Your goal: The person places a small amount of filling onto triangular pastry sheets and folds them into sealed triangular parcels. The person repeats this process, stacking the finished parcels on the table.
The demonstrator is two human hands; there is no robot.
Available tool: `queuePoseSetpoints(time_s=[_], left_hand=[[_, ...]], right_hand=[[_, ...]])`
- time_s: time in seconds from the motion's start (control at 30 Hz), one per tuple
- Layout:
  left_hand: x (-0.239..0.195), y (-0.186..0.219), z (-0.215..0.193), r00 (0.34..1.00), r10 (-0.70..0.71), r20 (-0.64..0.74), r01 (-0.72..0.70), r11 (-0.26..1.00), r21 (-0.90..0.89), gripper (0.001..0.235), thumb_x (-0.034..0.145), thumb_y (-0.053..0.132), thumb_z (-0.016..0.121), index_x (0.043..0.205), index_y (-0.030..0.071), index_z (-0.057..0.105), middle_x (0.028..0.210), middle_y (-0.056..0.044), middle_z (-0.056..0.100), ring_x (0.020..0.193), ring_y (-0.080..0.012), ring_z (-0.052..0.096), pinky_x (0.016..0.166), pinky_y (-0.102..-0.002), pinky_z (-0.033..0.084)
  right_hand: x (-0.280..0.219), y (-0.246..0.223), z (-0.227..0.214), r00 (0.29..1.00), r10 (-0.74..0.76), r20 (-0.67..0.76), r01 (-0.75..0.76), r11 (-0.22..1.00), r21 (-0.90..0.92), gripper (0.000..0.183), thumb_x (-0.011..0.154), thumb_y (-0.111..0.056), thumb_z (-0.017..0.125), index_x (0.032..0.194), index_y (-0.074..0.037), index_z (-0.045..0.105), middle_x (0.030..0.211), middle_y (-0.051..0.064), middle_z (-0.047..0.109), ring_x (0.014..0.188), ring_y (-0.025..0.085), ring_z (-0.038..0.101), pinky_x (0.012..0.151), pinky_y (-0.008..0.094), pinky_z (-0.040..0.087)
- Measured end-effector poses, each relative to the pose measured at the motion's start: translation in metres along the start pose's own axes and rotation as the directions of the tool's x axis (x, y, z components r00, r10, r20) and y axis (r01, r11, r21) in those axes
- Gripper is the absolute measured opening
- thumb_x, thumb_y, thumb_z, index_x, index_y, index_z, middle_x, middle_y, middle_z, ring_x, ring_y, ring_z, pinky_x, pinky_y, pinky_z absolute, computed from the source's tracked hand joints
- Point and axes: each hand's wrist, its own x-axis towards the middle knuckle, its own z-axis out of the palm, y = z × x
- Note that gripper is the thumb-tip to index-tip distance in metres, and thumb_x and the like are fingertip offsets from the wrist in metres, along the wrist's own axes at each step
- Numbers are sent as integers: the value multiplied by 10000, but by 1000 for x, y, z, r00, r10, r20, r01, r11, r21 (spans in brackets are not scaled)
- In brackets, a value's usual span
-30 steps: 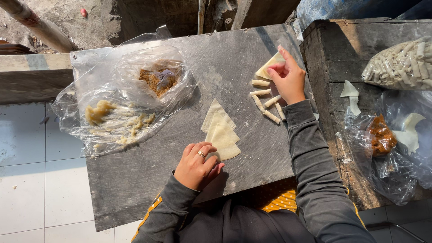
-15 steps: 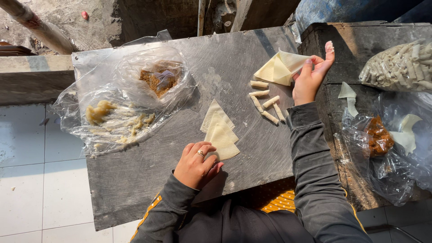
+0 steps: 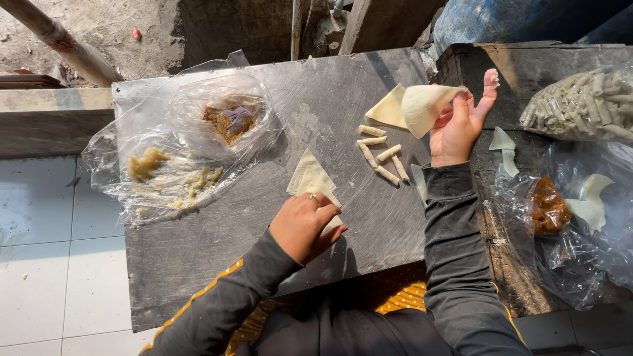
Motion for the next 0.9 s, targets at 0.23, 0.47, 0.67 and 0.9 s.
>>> queuePoseSetpoints(time_s=[0.23,0.47,0.67,0.9], left_hand=[[126,-36,53,981,-187,51,194,932,-307,529,903,395,777,1247,9,666,1121,-200,724,984,-271,726,838,-377,583],[170,-60,110,896,-303,326,405,253,-879,508,859,146,801,1269,-57,580,952,-135,751,855,-174,751,652,-252,545],[129,-59,79,878,-461,126,271,263,-926,398,870,59,814,1185,-45,595,932,-108,742,818,-140,712,692,-250,565],[50,-16,30,831,-555,33,190,228,-955,411,845,12,786,1179,-36,551,953,-139,752,884,-174,751,775,-286,605]], right_hand=[[0,-9,6,989,99,113,-90,992,-85,616,1090,36,480,1605,-226,268,1176,83,533,1014,233,678,952,458,638],[-11,4,20,937,249,243,-234,968,-91,597,1069,15,527,1592,-173,308,1161,95,551,1010,253,691,914,399,632],[-29,7,40,895,-105,434,301,860,-413,699,1065,-19,695,1611,-134,275,1382,97,515,1207,236,671,1008,405,596],[-103,-33,88,497,-37,867,592,744,-308,924,931,-135,797,1655,-147,224,1155,90,751,1024,210,768,1076,424,567]])
